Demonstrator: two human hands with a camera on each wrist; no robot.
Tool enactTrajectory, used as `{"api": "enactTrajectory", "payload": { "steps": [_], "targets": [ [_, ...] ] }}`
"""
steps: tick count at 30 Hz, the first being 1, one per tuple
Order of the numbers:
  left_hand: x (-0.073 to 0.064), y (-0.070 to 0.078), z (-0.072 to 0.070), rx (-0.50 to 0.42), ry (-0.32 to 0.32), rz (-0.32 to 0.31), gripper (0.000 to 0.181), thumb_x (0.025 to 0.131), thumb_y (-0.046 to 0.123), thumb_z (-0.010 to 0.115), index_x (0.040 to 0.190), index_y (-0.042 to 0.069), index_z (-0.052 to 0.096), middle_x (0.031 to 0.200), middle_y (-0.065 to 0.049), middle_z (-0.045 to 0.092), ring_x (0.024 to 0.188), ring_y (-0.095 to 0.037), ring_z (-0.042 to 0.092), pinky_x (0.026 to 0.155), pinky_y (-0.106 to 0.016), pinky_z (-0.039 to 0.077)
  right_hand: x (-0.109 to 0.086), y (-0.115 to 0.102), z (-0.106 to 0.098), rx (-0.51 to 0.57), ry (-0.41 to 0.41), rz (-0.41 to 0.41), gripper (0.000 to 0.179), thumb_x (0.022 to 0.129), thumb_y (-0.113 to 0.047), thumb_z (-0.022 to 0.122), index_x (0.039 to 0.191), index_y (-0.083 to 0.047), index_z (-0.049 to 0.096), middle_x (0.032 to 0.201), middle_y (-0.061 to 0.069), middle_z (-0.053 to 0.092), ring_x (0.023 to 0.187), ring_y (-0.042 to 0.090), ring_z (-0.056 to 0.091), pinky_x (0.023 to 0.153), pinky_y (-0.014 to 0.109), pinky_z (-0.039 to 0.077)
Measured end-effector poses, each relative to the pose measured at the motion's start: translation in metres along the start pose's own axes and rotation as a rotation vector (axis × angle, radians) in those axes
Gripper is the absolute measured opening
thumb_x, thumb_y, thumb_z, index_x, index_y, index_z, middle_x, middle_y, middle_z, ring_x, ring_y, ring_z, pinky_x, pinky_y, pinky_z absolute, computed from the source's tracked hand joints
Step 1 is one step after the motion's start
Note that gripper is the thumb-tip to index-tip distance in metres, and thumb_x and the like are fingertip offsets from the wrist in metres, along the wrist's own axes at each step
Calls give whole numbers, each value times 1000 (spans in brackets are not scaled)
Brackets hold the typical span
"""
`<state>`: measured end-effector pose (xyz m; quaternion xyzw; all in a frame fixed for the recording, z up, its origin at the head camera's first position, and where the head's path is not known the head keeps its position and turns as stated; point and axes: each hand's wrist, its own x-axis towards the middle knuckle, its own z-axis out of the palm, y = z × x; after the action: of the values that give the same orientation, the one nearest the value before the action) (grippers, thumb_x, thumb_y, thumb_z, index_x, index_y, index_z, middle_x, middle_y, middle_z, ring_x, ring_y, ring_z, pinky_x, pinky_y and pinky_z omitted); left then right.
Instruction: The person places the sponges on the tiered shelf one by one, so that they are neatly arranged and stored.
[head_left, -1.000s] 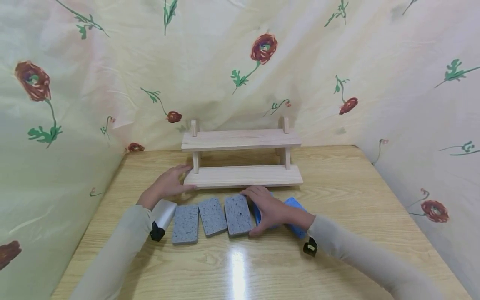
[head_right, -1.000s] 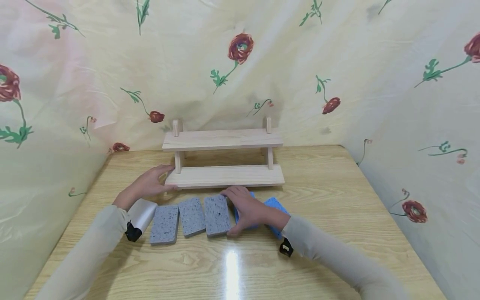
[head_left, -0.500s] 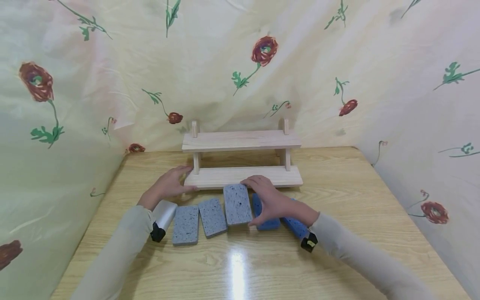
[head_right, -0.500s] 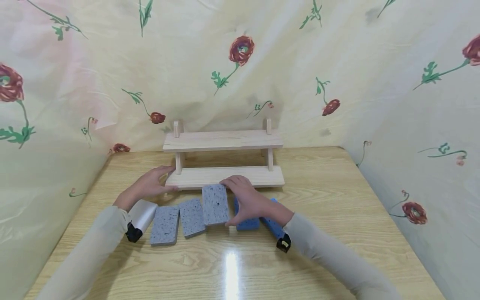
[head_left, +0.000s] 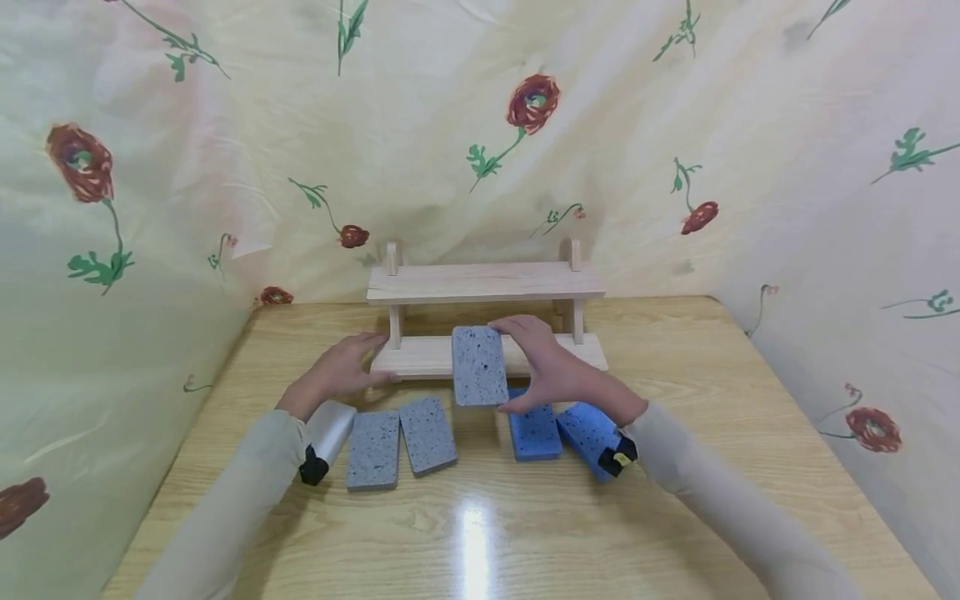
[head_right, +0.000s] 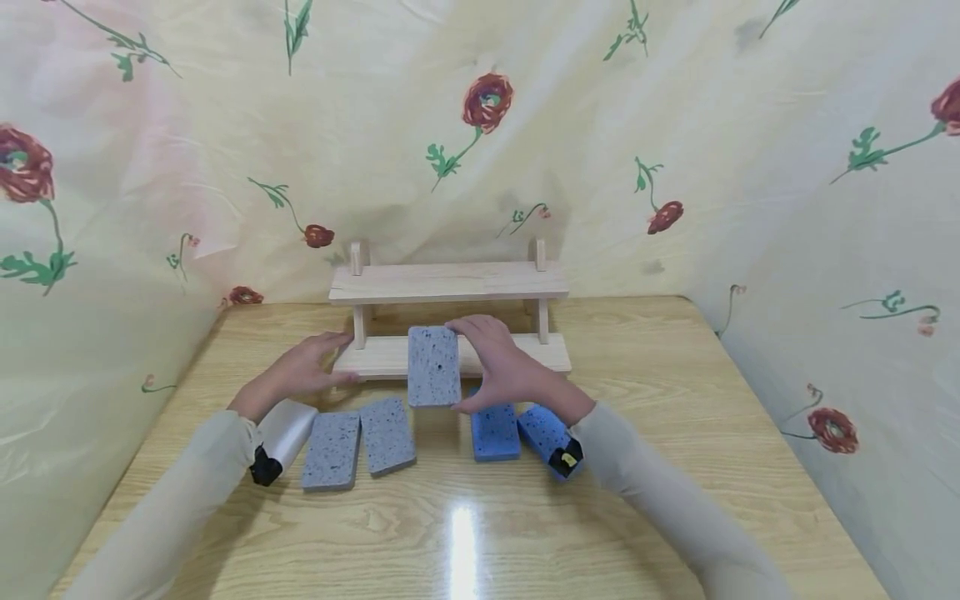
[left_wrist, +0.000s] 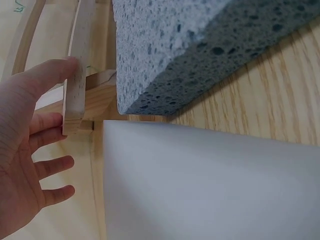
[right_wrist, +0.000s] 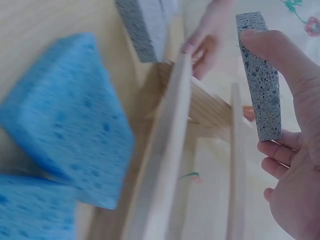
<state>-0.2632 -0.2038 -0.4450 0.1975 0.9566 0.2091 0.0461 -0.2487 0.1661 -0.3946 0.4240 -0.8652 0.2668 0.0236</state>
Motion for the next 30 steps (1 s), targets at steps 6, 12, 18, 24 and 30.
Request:
{"api": "enactTrajectory", "payload": {
  "steps": [6, 12, 18, 24, 30],
  "targets": [
    [1, -3, 3, 21, 4, 24, 82, 94, 50, 70, 153, -1, 43, 157, -29, 40, 145, -49, 38, 120, -61, 33, 20, 2, -18, -15, 20, 7, 117, 61, -40, 97, 153, -2, 34, 149, 13, 47, 142, 34, 37, 118, 57, 31],
    [1, -2, 0, 22, 1, 23, 81, 93, 48, 71, 152, -1, 44, 157, -28, 41, 145, -48, 39, 120, -61, 33, 46, 2, -32, -26, 57, -44, 115, 60, -40, 96, 151, 0, 37, 143, 13, 52, 136, 32, 42, 115, 54, 36],
    [2, -4, 1, 21, 14, 38, 80, 93, 46, 72, 151, -2, 45, 156, -28, 43, 144, -48, 41, 120, -60, 34, 72, 5, -38, -23, 72, -48, 108, 62, -41, 95, 147, -4, 40, 137, 12, 53, 131, 36, 43, 110, 54, 36],
    [1, -4, 0, 27, 24, 51, 80, 93, 46, 72, 150, -2, 46, 154, -28, 46, 142, -48, 44, 119, -60, 36, 92, 9, -40, 17, 66, 56, 105, 66, -39, 95, 151, -14, 39, 142, 3, 50, 135, 26, 40, 114, 51, 35],
    [1, -3, 0, 27, 20, 42, 81, 92, 47, 72, 151, -1, 45, 155, -27, 45, 142, -48, 43, 119, -60, 36, 111, 16, -41, 21, 74, 108, 107, 64, -41, 94, 151, -11, 39, 144, 5, 50, 137, 26, 40, 119, 49, 34]
  ]
}}
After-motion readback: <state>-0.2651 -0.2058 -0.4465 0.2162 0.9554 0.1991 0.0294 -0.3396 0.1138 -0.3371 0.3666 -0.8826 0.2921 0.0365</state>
